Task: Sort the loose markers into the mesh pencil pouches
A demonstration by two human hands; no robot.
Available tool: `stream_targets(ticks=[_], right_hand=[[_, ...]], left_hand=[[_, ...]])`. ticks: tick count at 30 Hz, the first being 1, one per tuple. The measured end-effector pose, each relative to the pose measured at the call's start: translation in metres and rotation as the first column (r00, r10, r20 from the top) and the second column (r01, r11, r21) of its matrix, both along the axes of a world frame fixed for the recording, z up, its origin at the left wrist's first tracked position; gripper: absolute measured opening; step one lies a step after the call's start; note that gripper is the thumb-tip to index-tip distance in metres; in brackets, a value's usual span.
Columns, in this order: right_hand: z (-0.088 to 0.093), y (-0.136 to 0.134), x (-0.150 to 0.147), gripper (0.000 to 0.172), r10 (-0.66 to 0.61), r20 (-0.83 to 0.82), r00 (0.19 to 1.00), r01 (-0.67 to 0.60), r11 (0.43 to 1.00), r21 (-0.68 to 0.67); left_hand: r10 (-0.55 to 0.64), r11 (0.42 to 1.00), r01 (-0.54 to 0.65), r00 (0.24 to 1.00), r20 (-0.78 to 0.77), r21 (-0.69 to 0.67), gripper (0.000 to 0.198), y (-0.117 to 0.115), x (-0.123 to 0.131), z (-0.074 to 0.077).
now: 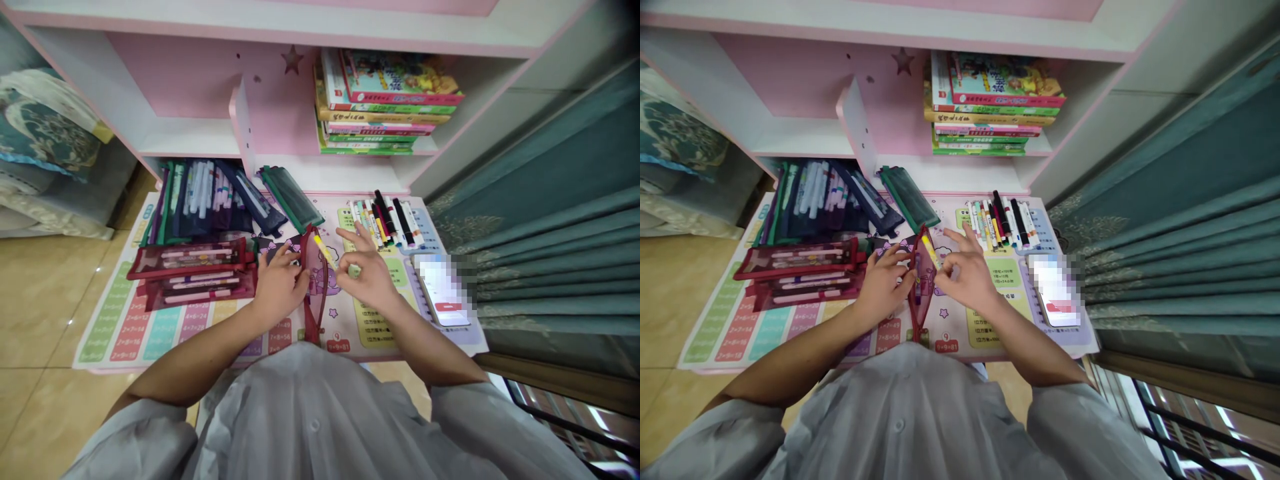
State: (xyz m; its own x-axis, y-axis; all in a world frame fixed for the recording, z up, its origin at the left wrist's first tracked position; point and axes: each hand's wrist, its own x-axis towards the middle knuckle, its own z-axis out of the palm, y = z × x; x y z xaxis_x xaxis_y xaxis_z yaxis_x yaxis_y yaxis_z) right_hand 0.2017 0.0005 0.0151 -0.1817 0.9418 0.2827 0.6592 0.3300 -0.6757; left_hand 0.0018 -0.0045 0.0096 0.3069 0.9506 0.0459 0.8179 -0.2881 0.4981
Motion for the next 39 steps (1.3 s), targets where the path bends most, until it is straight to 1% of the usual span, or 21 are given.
stream_targets(ticks=[3, 8, 11, 14, 18, 20, 22, 24, 26, 28, 30, 32, 34, 36, 39], right_hand=[[-0.003, -0.005, -0.009, 0.019, 0.038, 0.065, 0.997, -0.036, 0.999, -0.038], [-0.017, -0.011, -0.031, 0.018, 0.048, 0.17, 0.984, -0.049, 0.999, 0.0], [-0.021, -0.012, -0.038, 0.017, 0.043, 0.22, 0.975, -0.041, 0.999, -0.014], [-0.023, -0.01, -0.039, 0.016, 0.051, 0.286, 0.957, -0.033, 0.997, -0.069], [-0.026, -0.006, -0.037, 0.013, 0.115, 0.378, 0.919, -0.051, 0.983, -0.174], [-0.028, -0.003, -0.035, 0.012, 0.119, 0.367, 0.923, -0.066, 0.986, -0.154], [-0.031, 0.001, -0.03, 0.014, 0.07, 0.311, 0.948, -0.059, 0.997, -0.047], [-0.034, 0.011, -0.021, 0.019, -0.035, 0.248, 0.968, 0.013, 0.996, 0.089], [-0.037, 0.024, -0.008, 0.021, -0.185, 0.229, 0.956, 0.145, 0.973, 0.182], [-0.039, 0.039, 0.006, 0.021, -0.343, 0.272, 0.899, 0.292, 0.933, 0.21], [-0.042, 0.052, 0.018, 0.019, -0.446, 0.356, 0.821, 0.402, 0.895, 0.193], [-0.047, 0.061, 0.026, 0.021, -0.489, 0.442, 0.752, 0.471, 0.868, 0.158], [-0.051, 0.066, 0.031, 0.025, -0.5, 0.5, 0.707, 0.512, 0.85, 0.125], [-0.056, 0.069, 0.034, 0.029, -0.499, 0.532, 0.685, 0.536, 0.839, 0.097], [-0.058, 0.071, 0.035, 0.029, -0.479, 0.562, 0.674, 0.553, 0.832, 0.046]], left_hand=[[-0.001, 1.0, 0.001, 1.0, -0.004, 0.002, 0.03, 0.0, 0.0, 0.0], [-0.012, 1.0, 0.012, 1.0, -0.013, 0.022, 0.027, 0.0, 0.001, 0.0], [-0.005, 1.0, 0.006, 1.0, -0.024, 0.029, 0.025, 0.0, 0.001, -0.001], [-0.001, 0.999, 0.001, 1.0, -0.023, 0.037, 0.025, -0.001, 0.0, -0.003], [0.002, 0.999, -0.001, 1.0, -0.025, 0.035, 0.026, -0.001, -0.001, -0.004], [0.002, 0.999, -0.001, 1.0, -0.028, 0.033, 0.026, -0.001, -0.001, -0.004], [0.003, 1.0, -0.002, 1.0, -0.031, 0.03, 0.026, 0.0, -0.001, -0.004], [0.003, 1.0, -0.002, 1.0, -0.03, 0.025, 0.026, 0.0, -0.001, -0.004], [0.003, 1.0, -0.002, 1.0, -0.027, 0.022, 0.027, 0.0, -0.001, -0.004], [0.003, 1.0, -0.002, 1.0, -0.023, 0.023, 0.028, 0.0, -0.001, -0.004], [0.001, 1.0, -0.001, 1.0, -0.019, 0.028, 0.028, 0.0, -0.001, -0.006], [0.0, 0.999, 0.001, 1.0, -0.015, 0.037, 0.028, 0.0, -0.001, -0.007], [-0.003, 0.999, 0.004, 1.0, -0.013, 0.039, 0.028, 0.0, -0.001, -0.007], [-0.003, 0.999, 0.003, 1.0, -0.015, 0.033, 0.028, 0.001, -0.002, -0.007], [-0.003, 1.0, 0.003, 1.0, -0.02, 0.021, 0.027, 0.0, -0.002, -0.005]])
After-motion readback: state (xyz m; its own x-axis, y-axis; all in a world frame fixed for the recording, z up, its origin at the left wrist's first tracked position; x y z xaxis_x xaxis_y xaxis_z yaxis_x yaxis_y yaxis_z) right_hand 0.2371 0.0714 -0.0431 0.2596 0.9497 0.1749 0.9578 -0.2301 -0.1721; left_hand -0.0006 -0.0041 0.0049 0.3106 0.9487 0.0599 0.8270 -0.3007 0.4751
